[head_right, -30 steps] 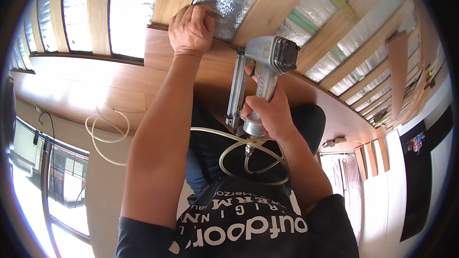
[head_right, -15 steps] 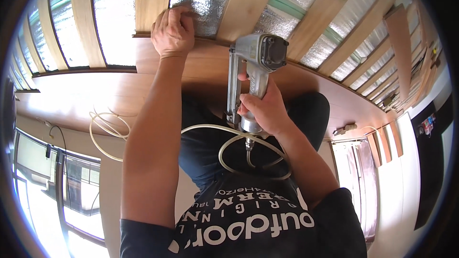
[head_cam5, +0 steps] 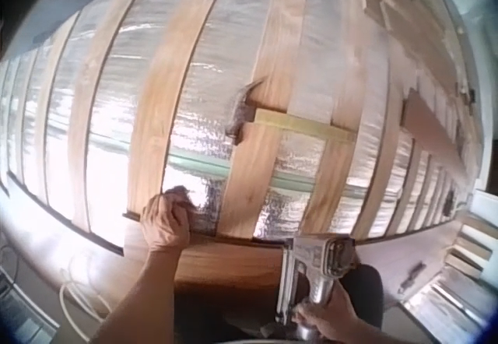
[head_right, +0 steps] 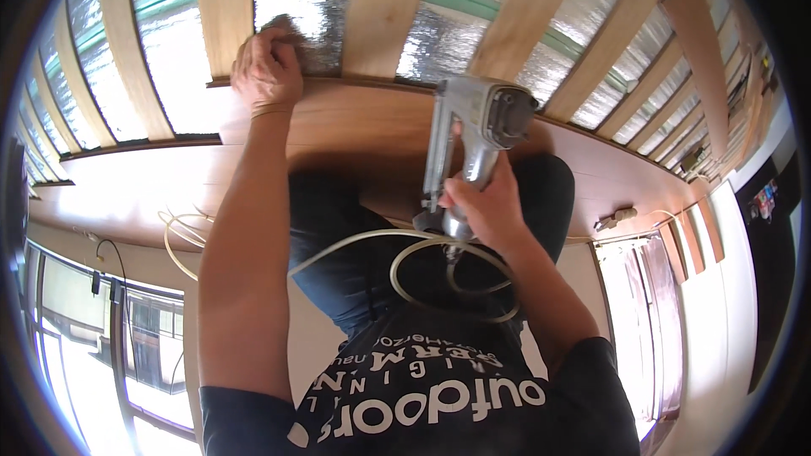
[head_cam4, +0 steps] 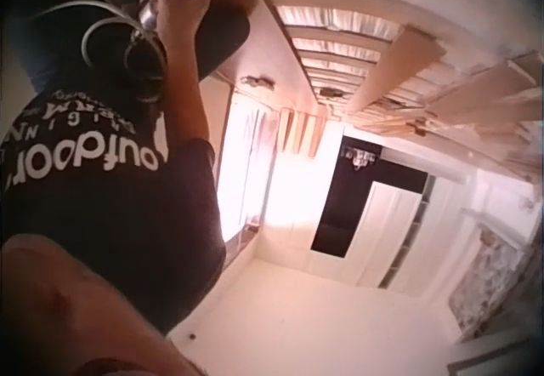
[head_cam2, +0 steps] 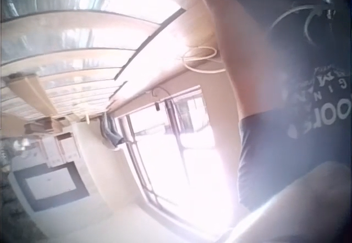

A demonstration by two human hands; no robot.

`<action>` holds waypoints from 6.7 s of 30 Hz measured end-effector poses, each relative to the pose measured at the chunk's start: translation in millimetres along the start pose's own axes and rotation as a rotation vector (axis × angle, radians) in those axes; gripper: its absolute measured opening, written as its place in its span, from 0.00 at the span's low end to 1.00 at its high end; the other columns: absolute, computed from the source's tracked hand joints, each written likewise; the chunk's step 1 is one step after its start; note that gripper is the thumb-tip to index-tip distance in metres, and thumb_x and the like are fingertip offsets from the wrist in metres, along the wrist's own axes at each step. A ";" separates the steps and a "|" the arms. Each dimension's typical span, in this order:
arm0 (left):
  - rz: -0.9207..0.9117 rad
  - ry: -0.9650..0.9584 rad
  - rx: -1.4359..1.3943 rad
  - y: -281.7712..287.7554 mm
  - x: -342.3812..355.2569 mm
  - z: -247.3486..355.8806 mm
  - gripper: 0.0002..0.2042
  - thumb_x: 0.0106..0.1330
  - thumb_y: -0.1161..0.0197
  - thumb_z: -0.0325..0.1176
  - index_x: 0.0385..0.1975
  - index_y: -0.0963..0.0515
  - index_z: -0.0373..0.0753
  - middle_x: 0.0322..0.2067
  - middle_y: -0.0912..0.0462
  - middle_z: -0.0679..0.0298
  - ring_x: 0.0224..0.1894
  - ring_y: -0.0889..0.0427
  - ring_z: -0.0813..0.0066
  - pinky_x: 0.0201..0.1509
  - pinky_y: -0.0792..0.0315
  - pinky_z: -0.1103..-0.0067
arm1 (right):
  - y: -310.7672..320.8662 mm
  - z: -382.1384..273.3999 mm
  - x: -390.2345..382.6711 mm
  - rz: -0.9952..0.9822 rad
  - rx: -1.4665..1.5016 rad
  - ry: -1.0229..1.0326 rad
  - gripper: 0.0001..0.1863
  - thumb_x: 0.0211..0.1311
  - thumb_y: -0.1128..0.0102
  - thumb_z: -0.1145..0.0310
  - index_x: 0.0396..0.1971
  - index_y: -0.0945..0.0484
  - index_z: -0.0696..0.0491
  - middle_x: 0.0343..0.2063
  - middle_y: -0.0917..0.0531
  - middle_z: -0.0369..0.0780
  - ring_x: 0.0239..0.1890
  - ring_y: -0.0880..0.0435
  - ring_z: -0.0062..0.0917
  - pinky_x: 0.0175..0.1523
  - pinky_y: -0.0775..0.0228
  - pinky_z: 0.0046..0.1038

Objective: The person installs laminate wood flooring by applying glue to the planks, positioning them on the underlayment, and securing them using a pneumatic nail gun and a hammer.

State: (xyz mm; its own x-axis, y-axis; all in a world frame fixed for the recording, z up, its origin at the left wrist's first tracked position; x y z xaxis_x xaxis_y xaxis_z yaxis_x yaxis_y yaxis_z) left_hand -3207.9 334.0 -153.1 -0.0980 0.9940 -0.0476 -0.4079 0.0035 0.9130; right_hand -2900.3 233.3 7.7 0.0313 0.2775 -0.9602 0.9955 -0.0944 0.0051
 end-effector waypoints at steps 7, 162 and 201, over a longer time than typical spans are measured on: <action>0.035 0.004 0.043 -3.6 -1.3 1.2 0.06 0.61 0.40 0.30 0.31 0.18 0.53 0.31 0.14 0.68 0.39 0.14 0.61 0.44 0.22 0.65 | 77.9 -7.2 6.6 -0.023 0.201 -0.022 0.38 0.58 0.46 0.83 0.71 0.43 0.58 0.72 0.33 0.46 0.25 0.23 0.21 0.37 0.19 0.33; -0.400 -0.417 -0.011 -242.7 -191.5 527.8 0.06 0.56 0.33 0.31 0.28 0.17 0.56 0.45 0.22 0.76 0.54 0.27 0.65 0.64 0.41 0.59 | 571.0 82.0 -39.2 0.132 0.042 -0.121 0.31 0.59 0.40 0.78 0.65 0.29 0.53 0.25 0.19 0.36 0.25 0.18 0.19 0.33 0.24 0.24; -0.326 -0.497 0.097 -242.5 -192.1 536.4 0.06 0.54 0.34 0.31 0.26 0.19 0.57 0.41 0.24 0.74 0.51 0.27 0.64 0.60 0.40 0.61 | 717.3 90.0 -25.2 0.094 -0.094 -0.215 0.26 0.57 0.41 0.80 0.59 0.27 0.55 0.24 0.21 0.36 0.23 0.21 0.19 0.31 0.25 0.24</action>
State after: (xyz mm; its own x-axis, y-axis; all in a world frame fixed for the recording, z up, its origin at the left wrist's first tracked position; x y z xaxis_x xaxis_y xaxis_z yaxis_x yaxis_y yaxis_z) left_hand -2603.2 200.6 -148.1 0.4636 0.8719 -0.1578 -0.2584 0.3034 0.9171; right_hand -2195.1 72.5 10.4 0.1142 0.0612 -0.9916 0.9934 -0.0180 0.1133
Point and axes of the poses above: each hand's wrist, its own x-axis towards the middle knuckle, its own y-axis out of the back of the hand, z = x × y, the point moved 5 cm from there along x, towards the middle knuckle
